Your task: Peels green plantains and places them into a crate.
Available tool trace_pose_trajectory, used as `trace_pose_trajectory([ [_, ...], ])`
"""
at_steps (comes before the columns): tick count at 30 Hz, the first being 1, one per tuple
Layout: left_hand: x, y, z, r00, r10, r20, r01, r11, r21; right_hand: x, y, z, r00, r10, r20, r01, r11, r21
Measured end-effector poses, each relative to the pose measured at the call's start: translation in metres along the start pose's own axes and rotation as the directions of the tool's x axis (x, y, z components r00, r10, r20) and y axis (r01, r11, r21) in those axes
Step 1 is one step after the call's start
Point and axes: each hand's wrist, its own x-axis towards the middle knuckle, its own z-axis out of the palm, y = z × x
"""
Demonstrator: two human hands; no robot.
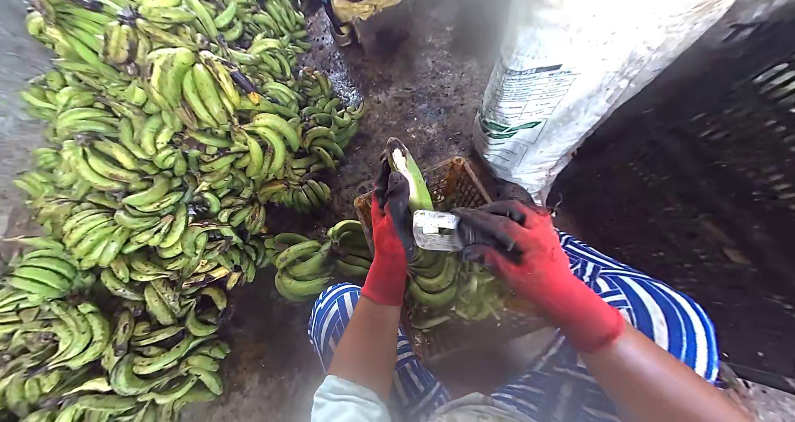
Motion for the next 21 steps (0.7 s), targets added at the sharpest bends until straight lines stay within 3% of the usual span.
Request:
trace_pose_trajectory([
  [2, -0.010, 0.003, -0.002, 0.991, -0.048, 0.126, 0.052, 0.998, -0.033, 0.007, 0.006, -0.006, 0.999, -0.031, -0.043, 0.029, 0.999, -0.036],
  [4, -0.012, -0.001, -0.006, 0.916, -0.167, 0.365, 0.191, 0.981, -0.030, 0.023, 0.021, -0.012, 0.981, -0.043, -0.188, 0.008, 0.983, -0.181],
  [6, -0.010, -0.007, -0.007, 0.845, -0.247, 0.474, 0.274, 0.962, 0.014, 0.039, 0.035, -0.019, 0.954, 0.010, -0.299, -0.096, 0.956, -0.276],
  [9, -0.004, -0.014, -0.001, 0.934, -0.176, 0.311, 0.223, 0.967, -0.121, 0.038, 0.025, -0.016, 0.959, 0.102, -0.265, -0.179, 0.942, -0.283],
  [10, -0.003, -0.010, 0.007, 0.981, -0.127, 0.149, 0.150, 0.976, -0.157, 0.029, 0.016, -0.009, 0.969, 0.072, -0.238, -0.137, 0.954, -0.267],
  [12, -0.002, -0.003, 0.021, 0.993, 0.004, -0.121, -0.032, 0.972, -0.234, 0.011, 0.001, 0.006, 0.974, -0.063, -0.220, 0.009, 0.971, -0.238],
  [14, -0.003, 0.002, 0.026, 0.985, 0.039, -0.167, -0.104, 0.910, -0.401, 0.006, -0.004, 0.011, 0.964, -0.156, -0.215, 0.109, 0.971, -0.215],
  [16, -0.008, -0.003, 0.018, 0.997, 0.045, 0.070, -0.009, 0.895, -0.446, 0.018, 0.003, 0.002, 0.963, -0.176, -0.206, 0.134, 0.970, -0.203],
  [18, -0.012, -0.008, -0.001, 0.956, 0.019, 0.293, 0.041, 0.980, -0.196, 0.032, 0.013, -0.009, 0.961, -0.206, -0.186, 0.166, 0.963, -0.210],
  [21, -0.003, 0.012, -0.019, 0.810, -0.253, 0.528, 0.255, 0.964, 0.071, 0.039, 0.029, -0.021, 0.970, -0.200, -0.140, 0.166, 0.961, -0.221],
])
